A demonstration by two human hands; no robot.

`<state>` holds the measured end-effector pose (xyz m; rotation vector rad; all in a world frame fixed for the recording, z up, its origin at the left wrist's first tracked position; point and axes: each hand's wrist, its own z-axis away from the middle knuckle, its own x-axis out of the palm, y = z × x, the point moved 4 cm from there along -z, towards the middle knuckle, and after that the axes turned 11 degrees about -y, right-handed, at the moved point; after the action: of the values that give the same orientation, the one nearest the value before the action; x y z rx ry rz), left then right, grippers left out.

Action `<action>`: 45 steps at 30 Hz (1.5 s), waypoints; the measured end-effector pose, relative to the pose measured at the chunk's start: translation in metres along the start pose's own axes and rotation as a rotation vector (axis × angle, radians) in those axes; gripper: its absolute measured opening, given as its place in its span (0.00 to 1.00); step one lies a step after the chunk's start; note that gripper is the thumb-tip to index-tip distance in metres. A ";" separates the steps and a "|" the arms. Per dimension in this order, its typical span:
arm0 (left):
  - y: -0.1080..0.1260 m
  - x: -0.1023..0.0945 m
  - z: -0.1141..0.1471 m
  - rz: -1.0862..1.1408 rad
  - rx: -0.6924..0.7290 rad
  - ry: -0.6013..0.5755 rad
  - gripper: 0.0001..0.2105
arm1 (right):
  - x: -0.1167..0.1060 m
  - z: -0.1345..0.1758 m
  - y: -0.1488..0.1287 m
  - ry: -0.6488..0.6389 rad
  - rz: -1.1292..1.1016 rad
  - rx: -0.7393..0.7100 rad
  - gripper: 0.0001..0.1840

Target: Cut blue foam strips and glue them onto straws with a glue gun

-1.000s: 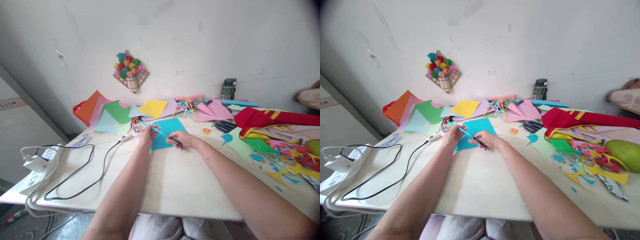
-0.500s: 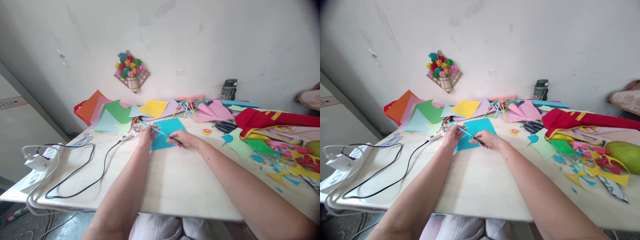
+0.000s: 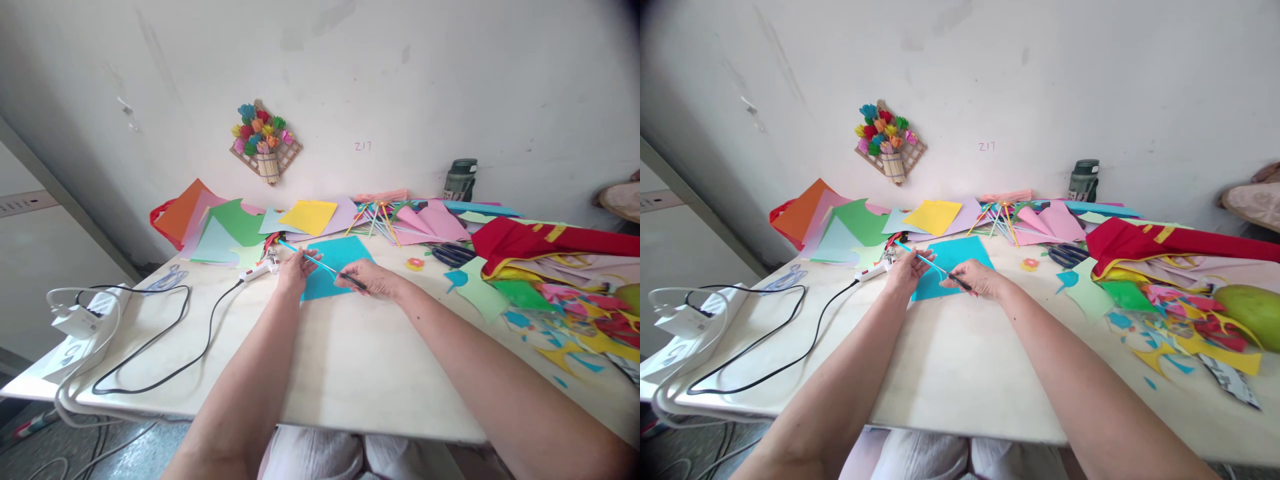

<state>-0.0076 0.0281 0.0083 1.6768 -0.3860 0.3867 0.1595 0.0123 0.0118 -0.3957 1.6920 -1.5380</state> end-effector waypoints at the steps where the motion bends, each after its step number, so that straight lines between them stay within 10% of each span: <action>1: 0.000 0.000 0.000 0.002 0.000 0.002 0.07 | 0.000 0.000 0.000 0.001 0.003 -0.007 0.21; 15: 0.001 0.002 0.001 0.030 0.023 -0.019 0.07 | -0.010 0.005 -0.014 0.253 0.669 -0.001 0.16; 27: 0.002 -0.005 -0.002 0.032 0.053 0.009 0.07 | -0.002 0.003 0.000 -0.015 0.072 0.021 0.23; 45: 0.002 0.005 0.003 0.020 0.034 -0.016 0.07 | 0.001 0.004 -0.005 -0.009 0.010 0.035 0.22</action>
<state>-0.0040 0.0245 0.0123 1.7111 -0.4100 0.3964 0.1602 0.0078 0.0167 -0.3743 1.6555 -1.5547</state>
